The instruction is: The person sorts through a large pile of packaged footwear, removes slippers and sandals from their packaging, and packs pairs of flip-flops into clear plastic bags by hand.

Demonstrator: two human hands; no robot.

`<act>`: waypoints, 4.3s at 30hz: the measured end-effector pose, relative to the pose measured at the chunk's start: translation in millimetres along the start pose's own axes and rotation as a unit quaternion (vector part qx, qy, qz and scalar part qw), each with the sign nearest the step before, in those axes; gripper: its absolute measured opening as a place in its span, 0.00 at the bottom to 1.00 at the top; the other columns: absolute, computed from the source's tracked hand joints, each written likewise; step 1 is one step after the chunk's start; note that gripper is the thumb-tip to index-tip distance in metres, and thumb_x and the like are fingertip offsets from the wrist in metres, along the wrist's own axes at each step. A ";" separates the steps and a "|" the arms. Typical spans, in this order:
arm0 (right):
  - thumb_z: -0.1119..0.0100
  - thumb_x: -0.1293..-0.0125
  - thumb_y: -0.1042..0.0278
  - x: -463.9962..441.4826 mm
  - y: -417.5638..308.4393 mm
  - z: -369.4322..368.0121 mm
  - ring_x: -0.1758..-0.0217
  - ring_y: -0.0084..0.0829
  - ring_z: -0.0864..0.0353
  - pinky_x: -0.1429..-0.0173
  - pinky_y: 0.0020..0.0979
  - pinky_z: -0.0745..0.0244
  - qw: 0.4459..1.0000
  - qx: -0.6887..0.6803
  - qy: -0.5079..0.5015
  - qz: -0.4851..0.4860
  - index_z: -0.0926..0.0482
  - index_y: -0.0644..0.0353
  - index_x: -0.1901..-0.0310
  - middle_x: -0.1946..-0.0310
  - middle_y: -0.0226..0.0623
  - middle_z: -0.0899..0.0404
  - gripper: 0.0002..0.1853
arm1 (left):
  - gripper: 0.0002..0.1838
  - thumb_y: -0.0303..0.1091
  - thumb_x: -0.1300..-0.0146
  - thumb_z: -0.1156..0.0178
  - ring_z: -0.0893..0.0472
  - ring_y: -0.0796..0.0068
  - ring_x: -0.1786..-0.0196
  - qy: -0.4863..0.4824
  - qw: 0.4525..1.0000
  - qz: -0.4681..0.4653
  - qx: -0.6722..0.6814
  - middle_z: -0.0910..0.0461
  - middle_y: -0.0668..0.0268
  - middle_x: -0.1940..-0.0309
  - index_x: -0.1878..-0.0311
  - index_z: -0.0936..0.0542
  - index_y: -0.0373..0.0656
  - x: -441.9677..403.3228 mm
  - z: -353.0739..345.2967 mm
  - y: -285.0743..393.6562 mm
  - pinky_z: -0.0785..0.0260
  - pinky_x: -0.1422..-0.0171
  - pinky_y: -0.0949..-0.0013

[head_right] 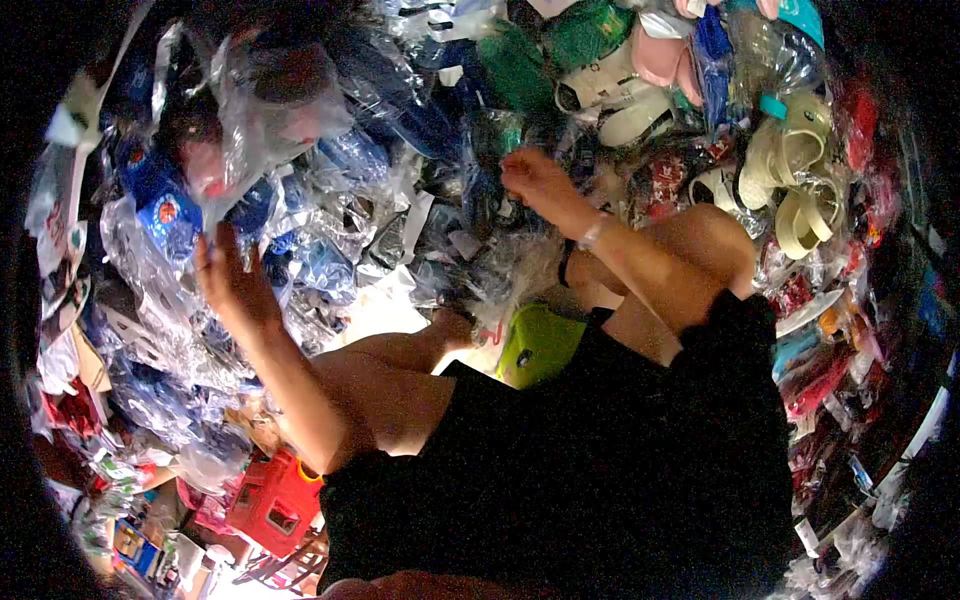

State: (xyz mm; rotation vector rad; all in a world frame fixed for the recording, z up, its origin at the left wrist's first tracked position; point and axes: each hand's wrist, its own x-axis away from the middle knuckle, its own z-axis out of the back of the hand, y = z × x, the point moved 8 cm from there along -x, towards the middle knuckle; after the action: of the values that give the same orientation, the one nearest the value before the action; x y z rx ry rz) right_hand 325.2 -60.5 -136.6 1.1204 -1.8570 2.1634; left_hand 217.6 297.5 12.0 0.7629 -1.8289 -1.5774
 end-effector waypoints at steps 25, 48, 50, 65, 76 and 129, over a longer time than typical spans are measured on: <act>0.39 0.45 0.67 62.4 -86.9 -13.5 0.58 0.28 0.25 0.59 0.25 0.26 0.979 -0.074 0.010 0.192 0.35 0.62 0.49 0.57 0.35 0.28 0.23 | 0.40 0.32 0.55 0.33 0.29 0.56 0.45 -0.396 0.811 -0.162 -0.399 0.30 0.46 0.48 0.37 0.40 0.37 167.6 -153.2 -88.7 0.38 0.41 0.62; 0.51 0.37 0.72 95.0 -108.9 61.4 0.63 0.23 0.28 0.59 0.25 0.32 0.942 -0.274 -0.055 0.186 0.31 0.61 0.58 0.65 0.33 0.27 0.07 | 0.24 0.35 0.38 0.44 0.36 0.59 0.37 -0.167 0.957 0.147 0.187 0.32 0.57 0.43 0.41 0.37 0.41 -137.0 -185.8 -22.1 0.46 0.34 0.52; 0.49 0.38 0.73 91.9 -103.4 62.3 0.64 0.22 0.27 0.60 0.23 0.31 0.940 -0.279 -0.054 0.188 0.30 0.61 0.58 0.67 0.32 0.26 0.07 | 0.28 0.34 0.39 0.43 0.38 0.58 0.37 -0.166 0.967 0.126 0.148 0.33 0.55 0.42 0.37 0.40 0.42 -103.5 -173.8 -24.3 0.47 0.33 0.53; 0.46 0.44 0.39 -75.9 231.9 78.0 0.32 0.46 0.47 0.32 0.42 0.49 0.894 0.344 0.104 -0.269 0.50 0.63 0.33 0.35 0.52 0.48 0.46 | 0.25 0.38 0.35 0.50 0.38 0.57 0.35 -0.130 0.973 0.149 0.117 0.35 0.53 0.40 0.37 0.41 0.43 4.3 -32.6 -43.1 0.46 0.34 0.53; 0.31 0.62 0.36 -102.8 219.1 123.2 0.29 0.46 0.55 0.30 0.48 0.49 0.907 0.061 0.303 -0.286 0.63 0.61 0.32 0.31 0.48 0.62 0.65 | 0.23 0.37 0.36 0.48 0.33 0.58 0.38 -0.112 0.976 0.165 0.086 0.32 0.54 0.43 0.39 0.37 0.41 -2.0 -18.1 -57.4 0.43 0.35 0.54; 0.49 0.35 0.61 157.8 41.3 62.0 0.61 0.20 0.27 0.62 0.19 0.33 0.992 -0.005 0.069 0.106 0.31 0.60 0.46 0.58 0.31 0.25 0.18 | 0.28 0.40 0.47 0.38 0.26 0.68 0.62 0.455 0.881 -0.057 0.118 0.27 0.62 0.60 0.45 0.36 0.44 -49.9 427.4 63.3 0.37 0.66 0.68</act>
State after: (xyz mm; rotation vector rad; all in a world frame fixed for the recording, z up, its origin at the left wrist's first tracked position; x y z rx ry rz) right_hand 218.6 -187.3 -82.0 0.7792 -2.0016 2.2706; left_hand -74.6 619.4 22.3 1.4409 -1.2615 -0.7920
